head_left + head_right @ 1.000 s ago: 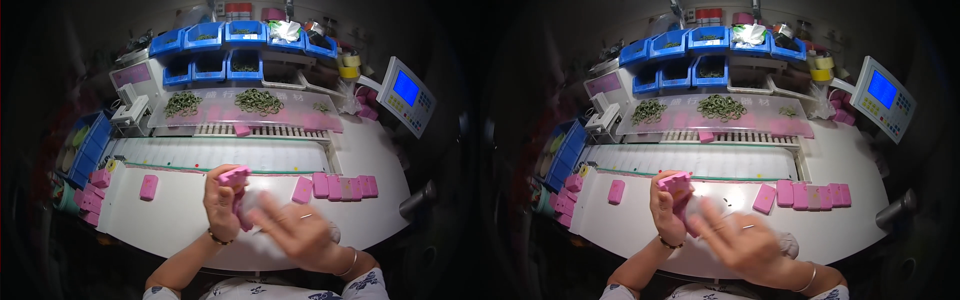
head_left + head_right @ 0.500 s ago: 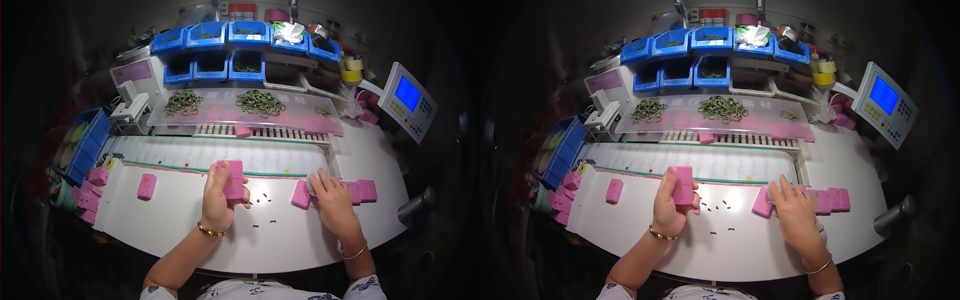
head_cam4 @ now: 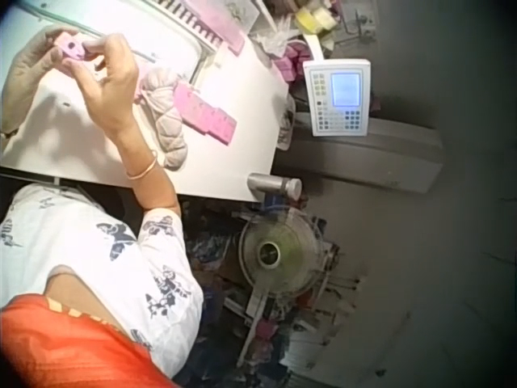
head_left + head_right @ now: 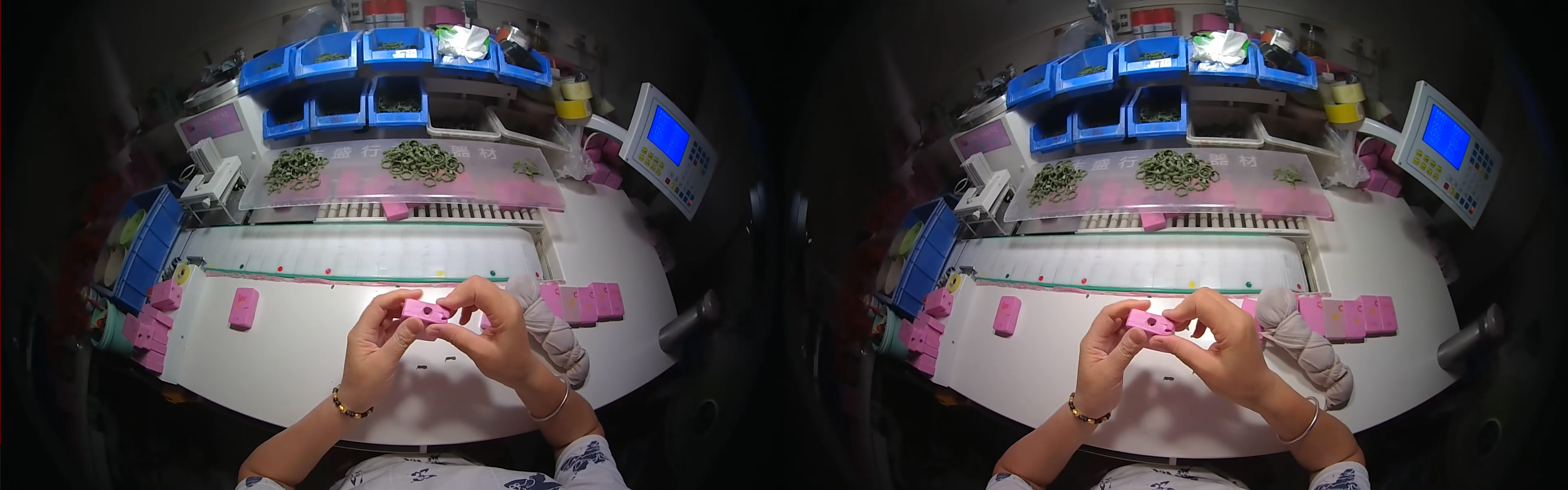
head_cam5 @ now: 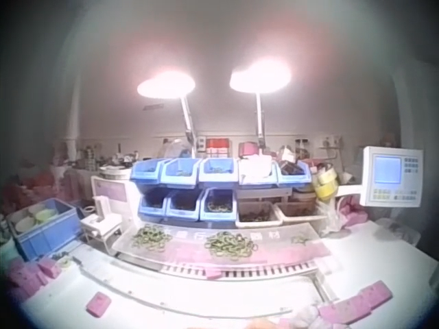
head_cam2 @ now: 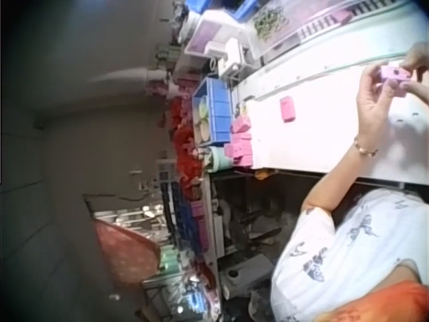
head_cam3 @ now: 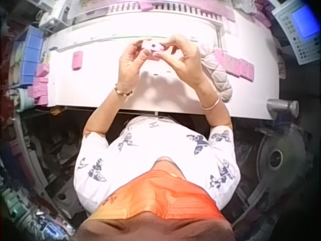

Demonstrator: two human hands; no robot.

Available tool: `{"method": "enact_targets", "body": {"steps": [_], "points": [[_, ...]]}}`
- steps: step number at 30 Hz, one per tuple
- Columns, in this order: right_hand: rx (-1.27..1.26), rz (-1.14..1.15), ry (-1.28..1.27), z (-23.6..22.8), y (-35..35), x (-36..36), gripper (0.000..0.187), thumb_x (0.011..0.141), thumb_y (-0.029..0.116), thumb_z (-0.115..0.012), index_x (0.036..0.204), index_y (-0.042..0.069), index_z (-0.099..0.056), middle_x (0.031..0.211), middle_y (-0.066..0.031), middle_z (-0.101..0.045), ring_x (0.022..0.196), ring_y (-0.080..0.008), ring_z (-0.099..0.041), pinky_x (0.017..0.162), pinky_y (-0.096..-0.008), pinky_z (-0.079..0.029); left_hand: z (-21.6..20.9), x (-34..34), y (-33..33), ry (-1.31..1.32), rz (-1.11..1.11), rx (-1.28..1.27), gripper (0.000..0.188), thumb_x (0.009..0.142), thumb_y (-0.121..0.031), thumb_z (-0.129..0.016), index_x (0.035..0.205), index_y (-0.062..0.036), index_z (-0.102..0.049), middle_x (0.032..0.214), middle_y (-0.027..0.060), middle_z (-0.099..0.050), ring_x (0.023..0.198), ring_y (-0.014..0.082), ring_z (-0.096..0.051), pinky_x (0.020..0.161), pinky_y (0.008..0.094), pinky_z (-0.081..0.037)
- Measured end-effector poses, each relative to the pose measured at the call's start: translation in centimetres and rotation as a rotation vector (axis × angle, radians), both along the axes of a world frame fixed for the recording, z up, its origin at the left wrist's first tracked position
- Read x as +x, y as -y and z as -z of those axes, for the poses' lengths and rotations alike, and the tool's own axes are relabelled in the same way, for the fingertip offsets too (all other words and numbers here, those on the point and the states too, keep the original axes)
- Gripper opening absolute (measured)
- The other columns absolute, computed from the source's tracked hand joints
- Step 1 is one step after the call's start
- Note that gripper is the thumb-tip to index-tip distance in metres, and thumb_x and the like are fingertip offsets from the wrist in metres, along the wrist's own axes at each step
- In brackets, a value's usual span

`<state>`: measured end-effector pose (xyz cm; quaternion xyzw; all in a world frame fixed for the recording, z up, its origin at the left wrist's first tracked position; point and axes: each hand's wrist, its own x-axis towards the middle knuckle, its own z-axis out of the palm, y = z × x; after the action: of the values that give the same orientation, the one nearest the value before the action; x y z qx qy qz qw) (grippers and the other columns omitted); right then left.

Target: The person assembles hardware components by picking up green plastic loops and inserting them into pink molding blocks, followed by pressing a white cloth pad onto the assembled unit.

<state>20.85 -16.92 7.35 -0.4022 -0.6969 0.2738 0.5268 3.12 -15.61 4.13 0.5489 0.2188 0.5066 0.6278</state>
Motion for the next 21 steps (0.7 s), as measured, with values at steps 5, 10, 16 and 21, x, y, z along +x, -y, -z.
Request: {"method": "enact_targets", "body": {"steps": [5, 10, 16, 21], "points": [[0.201, 0.230, 0.167, 0.2, -0.3, 0.3, 0.021, 0.074, 0.012, -0.079, 0.086, 0.003, -0.064, 0.078, -0.0058, -0.063, 0.066, -0.0153, -0.059, 0.053, -0.0266, -0.043, 1.5, -0.3, -0.5, -0.273, -0.415, 0.255, 0.034, 0.085, -0.002, -0.067, 0.113, -0.0038, -0.046, 0.118, 0.0091, -0.049, 0.112, 0.0168, -0.049, 0.097, 0.0335, -0.042], [0.179, 0.142, 0.052, 0.2, 0.1, -0.7, 0.019, 0.074, 0.007, -0.077, 0.087, 0.002, -0.065, 0.077, -0.0056, -0.063, 0.064, -0.0143, -0.059, 0.051, -0.0246, -0.044, 1.1, 1.5, 0.2, -0.440, -0.552, 0.638, 0.050, 0.066, -0.004, -0.080, 0.101, -0.0054, -0.045, 0.107, 0.0151, -0.046, 0.101, 0.0276, -0.048, 0.086, 0.0368, -0.041], [0.094, 0.193, -0.003, 0.9, 0.2, -0.9, 0.020, 0.075, 0.005, -0.076, 0.090, 0.001, -0.063, 0.076, -0.0063, -0.062, 0.065, -0.0138, -0.058, 0.051, -0.0241, -0.044, 0.8, 1.6, -0.2, -0.539, -0.565, 0.695, 0.046, 0.064, -0.002, -0.078, 0.098, -0.0054, -0.047, 0.098, 0.0118, -0.052, 0.098, 0.0282, -0.049, 0.080, 0.0381, -0.044], [0.355, 0.271, 0.147, 1.1, -0.1, -1.2, 0.019, 0.075, 0.007, -0.076, 0.087, 0.002, -0.062, 0.075, -0.0088, -0.062, 0.061, -0.0182, -0.059, 0.048, -0.0277, -0.045, 0.9, 1.7, -0.3, -0.542, -0.561, 0.679, 0.044, 0.064, -0.003, -0.079, 0.096, -0.0050, -0.048, 0.095, 0.0117, -0.053, 0.097, 0.0285, -0.051, 0.077, 0.0382, -0.046]]}}
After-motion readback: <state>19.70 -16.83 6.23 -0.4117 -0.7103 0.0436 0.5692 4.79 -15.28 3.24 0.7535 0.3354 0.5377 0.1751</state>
